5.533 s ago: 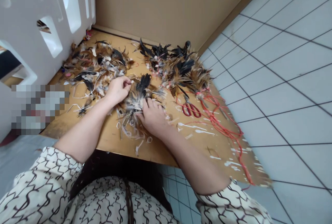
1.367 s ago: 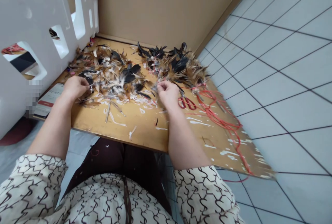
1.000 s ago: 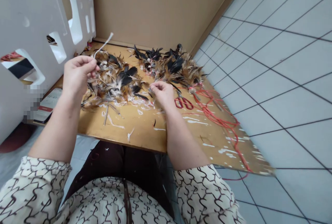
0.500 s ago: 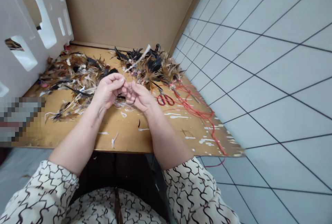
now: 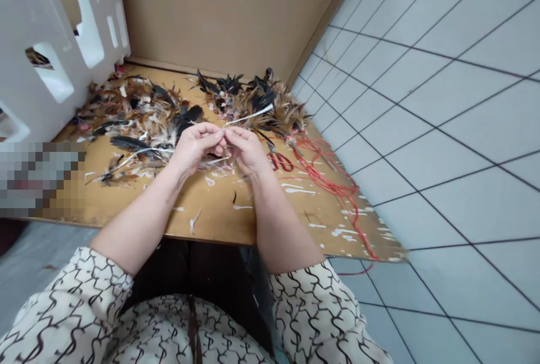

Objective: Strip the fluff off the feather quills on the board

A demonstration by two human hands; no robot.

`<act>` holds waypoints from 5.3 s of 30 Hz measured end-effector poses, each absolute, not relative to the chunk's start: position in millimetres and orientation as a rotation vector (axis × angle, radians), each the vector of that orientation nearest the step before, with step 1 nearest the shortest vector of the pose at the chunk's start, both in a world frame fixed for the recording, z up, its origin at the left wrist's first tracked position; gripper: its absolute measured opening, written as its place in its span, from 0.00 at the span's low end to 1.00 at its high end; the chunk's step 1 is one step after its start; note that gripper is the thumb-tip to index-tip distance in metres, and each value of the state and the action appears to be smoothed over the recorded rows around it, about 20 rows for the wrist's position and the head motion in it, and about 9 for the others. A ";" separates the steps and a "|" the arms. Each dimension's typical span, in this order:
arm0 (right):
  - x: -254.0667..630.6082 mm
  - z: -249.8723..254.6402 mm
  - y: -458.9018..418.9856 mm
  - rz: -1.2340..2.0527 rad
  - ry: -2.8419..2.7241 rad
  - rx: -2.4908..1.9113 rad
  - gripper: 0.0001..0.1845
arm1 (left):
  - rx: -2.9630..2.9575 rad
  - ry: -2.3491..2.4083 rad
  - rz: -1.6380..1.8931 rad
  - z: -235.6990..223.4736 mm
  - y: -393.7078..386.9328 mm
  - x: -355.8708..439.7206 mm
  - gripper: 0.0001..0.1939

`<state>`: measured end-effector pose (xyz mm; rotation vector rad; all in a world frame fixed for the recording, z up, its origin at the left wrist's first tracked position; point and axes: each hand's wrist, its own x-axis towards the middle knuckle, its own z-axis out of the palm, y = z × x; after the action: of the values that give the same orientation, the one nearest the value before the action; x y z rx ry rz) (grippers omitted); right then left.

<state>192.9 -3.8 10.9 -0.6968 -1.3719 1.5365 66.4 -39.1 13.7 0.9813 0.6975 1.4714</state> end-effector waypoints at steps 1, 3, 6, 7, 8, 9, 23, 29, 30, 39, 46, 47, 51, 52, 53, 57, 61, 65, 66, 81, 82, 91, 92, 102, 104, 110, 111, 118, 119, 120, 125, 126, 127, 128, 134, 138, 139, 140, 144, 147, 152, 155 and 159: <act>193.3 12.5 -5.4 1.548 -1.401 -0.698 0.17 | 0.966 0.703 1.498 13.6 -38.1 65.6 0.12; 195.3 16.1 -7.9 1.586 -1.458 -0.710 0.19 | 0.935 0.712 1.542 13.5 -36.0 63.4 0.10; 200.3 20.2 -8.9 1.687 -1.556 -0.716 0.24 | 0.886 0.714 1.587 13.9 -32.9 59.4 0.08; 202.4 21.1 -8.5 1.705 -1.590 -0.718 0.24 | 0.871 0.712 1.596 14.3 -31.9 57.8 0.08; 204.7 22.1 -7.8 1.715 -1.624 -0.719 0.23 | 0.859 0.711 1.603 14.7 -31.1 56.1 0.08; 207.1 23.0 -7.1 1.717 -1.652 -0.714 0.22 | 0.852 0.713 1.608 15.2 -30.3 54.2 0.08; 218.9 29.2 -1.1 1.532 -1.405 -0.721 0.23 | 1.070 0.750 1.068 12.9 -40.3 64.2 0.11; 237.7 27.8 16.8 1.478 -1.214 -0.836 0.18 | 1.267 0.878 1.054 18.7 -38.7 44.6 0.11; 240.3 28.0 18.4 1.456 -1.188 -0.837 0.17 | 1.289 0.923 1.123 18.6 -38.2 44.0 0.11; 238.5 25.0 18.9 1.342 -1.145 -0.828 0.17 | 1.591 0.809 0.727 2.8 -41.3 65.4 0.10; 261.8 24.7 29.1 1.323 -0.988 -0.800 0.18 | 1.322 0.864 1.096 23.2 -39.6 29.4 0.17; 264.6 25.5 29.6 1.330 -0.947 -0.789 0.18 | 1.274 0.857 1.147 25.0 -39.3 25.6 0.16; 269.9 29.0 28.7 1.322 -0.778 -0.753 0.16 | 1.149 0.886 1.291 27.0 -37.4 16.3 0.11; 270.0 29.8 28.1 1.313 -0.742 -0.743 0.15 | 1.127 0.905 1.322 27.0 -36.6 14.6 0.10; 270.0 30.6 27.5 1.306 -0.712 -0.734 0.15 | 1.107 0.922 1.354 26.8 -35.6 12.8 0.08; 268.2 32.7 25.2 1.298 -0.674 -0.716 0.16 | 1.050 1.001 1.512 24.9 -30.1 6.3 0.07; 263.4 35.6 20.0 1.295 -0.820 -0.693 0.15 | 1.081 0.947 1.636 20.8 -27.5 8.4 0.08; 251.1 40.0 8.7 1.364 -0.999 -0.656 0.14 | 1.238 0.751 1.516 16.6 -31.7 23.0 0.12; 246.8 40.6 5.7 1.385 -1.043 -0.645 0.14 | 1.263 0.735 1.471 15.7 -33.1 27.5 0.13; 246.8 40.0 4.9 1.467 -1.160 -0.615 0.08 | 0.767 0.902 1.440 25.1 -29.4 35.9 0.16; 249.8 40.7 6.4 1.448 -1.130 -0.611 0.07 | 0.740 0.918 1.449 25.7 -29.2 34.9 0.16; 260.1 29.5 28.9 1.080 -1.004 -0.626 0.06 | 0.855 1.039 1.277 25.7 -30.2 33.0 0.11; 261.9 28.2 31.2 1.039 -0.998 -0.639 0.06 | 0.877 1.073 1.247 26.0 -31.0 33.2 0.11; 268.8 27.0 33.1 0.897 -0.942 -0.702 0.03 | 1.029 1.170 1.101 25.8 -34.1 33.2 0.11; 271.4 26.3 34.4 0.835 -1.005 -0.716 0.02 | 1.036 1.175 1.104 24.6 -33.0 32.8 0.10; 278.4 21.8 40.8 0.718 -1.134 -0.724 0.02 | 1.046 1.154 1.159 22.6 -31.3 31.8 0.11; 278.6 20.7 42.1 0.708 -1.128 -0.737 0.03 | 1.037 1.137 1.163 22.6 -31.5 31.7 0.11; 274.4 10.7 50.0 0.417 -1.137 -0.839 0.05 | 1.001 1.070 1.186 23.5 -32.1 28.4 0.10; 273.8 9.7 50.0 0.352 -1.152 -0.863 0.06 | 1.001 1.065 1.189 23.8 -32.0 27.8 0.10; 273.3 9.0 49.7 0.301 -1.163 -0.886 0.06 | 1.003 1.060 1.193 24.2 -32.0 27.3 0.10; 270.7 6.9 47.1 0.307 -1.159 -0.946 0.04 | 1.022 1.058 1.241 26.8 -31.9 23.8 0.10; 269.9 6.5 46.9 0.351 -1.147 -0.952 0.04 | 1.023 1.067 1.265 27.2 -31.9 22.6 0.11; 268.9 6.3 46.7 0.408 -1.136 -0.956 0.05 | 1.022 1.081 1.295 27.4 -31.8 21.3 0.11; 267.8 6.4 46.4 0.475 -1.128 -0.955 0.07 | 1.020 1.098 1.326 27.6 -31.6 20.1 0.11; 257.9 16.7 35.6 0.938 -1.046 -0.822 0.18 | 1.105 1.207 1.424 24.9 -31.0 21.5 0.10; 257.3 24.7 27.9 1.164 -0.950 -0.655 0.19 | 1.158 1.240 1.297 21.0 -31.7 29.9 0.11; 258.9 25.7 27.4 1.187 -0.937 -0.628 0.20 | 1.175 1.243 1.254 20.3 -32.2 31.4 0.11; 261.1 26.2 27.3 1.196 -0.934 -0.610 0.20 | 1.198 1.243 1.215 19.9 -32.8 32.5 0.11; 267.7 26.3 27.7 1.130 -0.978 -0.654 0.20 | 1.300 1.221 1.100 20.5 -35.6 33.6 0.09; 265.7 25.4 27.5 1.051 -1.012 -0.713 0.18 | 1.303 1.267 1.063 20.9 -36.1 32.7 0.10; 261.4 17.2 35.3 0.899 -1.109 -0.788 0.18 | 1.250 1.354 1.110 19.5 -33.9 31.0 0.10; 262.6 11.4 41.9 0.846 -1.156 -0.770 0.20 | 1.278 1.424 1.143 19.8 -33.0 29.8 0.12; 260.6 13.2 38.5 0.850 -1.196 -0.843 0.20 | 1.343 1.536 1.125 22.4 -33.3 27.7 0.14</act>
<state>260.6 38.5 13.2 -0.8431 -1.1962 0.8504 27.7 -33.3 22.4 1.3429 1.5362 1.1249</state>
